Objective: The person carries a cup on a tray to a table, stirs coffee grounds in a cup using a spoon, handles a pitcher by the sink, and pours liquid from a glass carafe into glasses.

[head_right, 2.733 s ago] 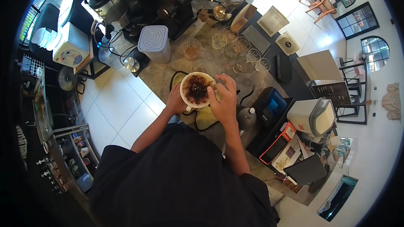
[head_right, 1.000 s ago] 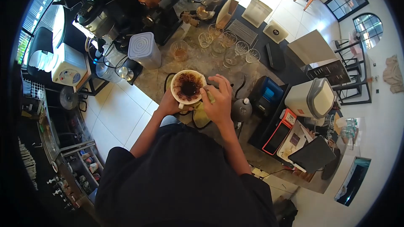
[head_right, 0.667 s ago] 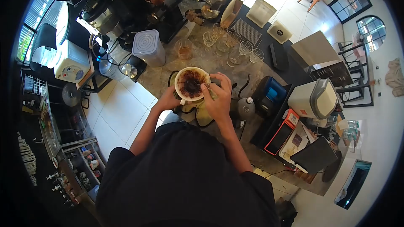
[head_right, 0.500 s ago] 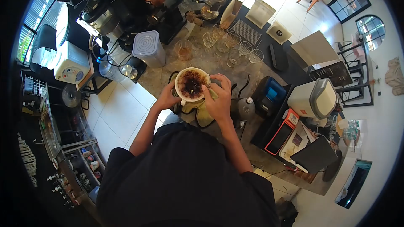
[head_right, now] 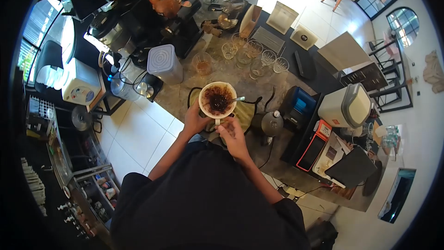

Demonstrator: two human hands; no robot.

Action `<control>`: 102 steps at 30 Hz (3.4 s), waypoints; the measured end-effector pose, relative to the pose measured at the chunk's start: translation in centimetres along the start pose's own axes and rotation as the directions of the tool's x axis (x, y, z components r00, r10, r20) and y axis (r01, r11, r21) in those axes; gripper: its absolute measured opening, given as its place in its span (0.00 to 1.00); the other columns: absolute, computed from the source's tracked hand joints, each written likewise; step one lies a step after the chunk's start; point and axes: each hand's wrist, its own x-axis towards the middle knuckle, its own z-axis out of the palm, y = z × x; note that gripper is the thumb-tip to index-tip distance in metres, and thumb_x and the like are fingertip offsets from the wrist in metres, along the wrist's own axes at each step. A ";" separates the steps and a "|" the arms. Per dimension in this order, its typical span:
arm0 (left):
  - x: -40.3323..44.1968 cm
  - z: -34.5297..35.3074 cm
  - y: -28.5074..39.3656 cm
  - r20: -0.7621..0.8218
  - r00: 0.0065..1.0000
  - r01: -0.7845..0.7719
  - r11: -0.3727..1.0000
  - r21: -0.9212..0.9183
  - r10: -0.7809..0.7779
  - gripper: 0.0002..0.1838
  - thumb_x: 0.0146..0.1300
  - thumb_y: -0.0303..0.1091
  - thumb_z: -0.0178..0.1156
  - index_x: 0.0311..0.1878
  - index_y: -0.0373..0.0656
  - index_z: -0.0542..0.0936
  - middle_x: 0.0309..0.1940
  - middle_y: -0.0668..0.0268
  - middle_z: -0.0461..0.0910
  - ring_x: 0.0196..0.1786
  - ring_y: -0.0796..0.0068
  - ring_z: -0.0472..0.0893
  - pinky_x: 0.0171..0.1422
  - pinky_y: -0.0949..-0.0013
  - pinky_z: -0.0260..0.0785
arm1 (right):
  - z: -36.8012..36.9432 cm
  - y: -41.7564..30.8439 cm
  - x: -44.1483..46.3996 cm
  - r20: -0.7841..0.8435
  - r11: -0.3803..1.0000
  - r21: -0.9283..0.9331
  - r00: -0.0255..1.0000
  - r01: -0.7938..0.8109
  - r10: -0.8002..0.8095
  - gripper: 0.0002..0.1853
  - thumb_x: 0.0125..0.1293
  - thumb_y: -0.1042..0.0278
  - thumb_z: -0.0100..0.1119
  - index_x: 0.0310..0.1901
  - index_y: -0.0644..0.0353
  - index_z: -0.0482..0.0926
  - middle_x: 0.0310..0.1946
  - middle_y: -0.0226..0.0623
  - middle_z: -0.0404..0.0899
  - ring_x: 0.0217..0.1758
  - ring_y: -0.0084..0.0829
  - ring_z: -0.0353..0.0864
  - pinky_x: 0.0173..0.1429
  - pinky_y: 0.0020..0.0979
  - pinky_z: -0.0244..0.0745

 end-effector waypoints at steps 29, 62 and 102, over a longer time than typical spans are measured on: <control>4.4 -6.2 -11.4 0.381 0.917 0.302 0.825 -0.478 -0.115 0.21 0.72 0.35 0.70 0.64 0.40 0.80 0.48 0.68 0.85 0.49 0.79 0.82 0.54 0.72 0.75 | 6.0 -4.2 13.0 -0.086 0.996 0.037 0.993 0.080 -0.077 0.14 0.86 0.61 0.49 0.56 0.59 0.81 0.49 0.29 0.85 0.50 0.22 0.84 0.55 0.28 0.77; 12.3 -1.3 -1.2 0.678 0.552 -0.029 0.824 -0.566 0.485 0.45 0.45 0.38 0.84 0.70 0.40 0.78 0.68 0.56 0.81 0.71 0.58 0.79 0.78 0.56 0.67 | 3.5 2.0 4.7 -0.569 0.989 -0.145 0.818 0.003 -0.086 0.18 0.79 0.61 0.61 0.33 0.65 0.80 0.26 0.23 0.76 0.33 0.14 0.72 0.39 0.26 0.69; 10.3 21.5 -0.3 0.734 0.484 0.322 0.683 -0.655 0.476 0.30 0.73 0.36 0.67 0.74 0.42 0.70 0.68 0.61 0.78 0.70 0.66 0.76 0.72 0.58 0.70 | -7.4 -9.3 5.7 -0.654 0.953 0.003 0.721 0.304 -0.228 0.13 0.80 0.63 0.60 0.42 0.61 0.88 0.33 0.27 0.87 0.34 0.17 0.84 0.44 0.25 0.79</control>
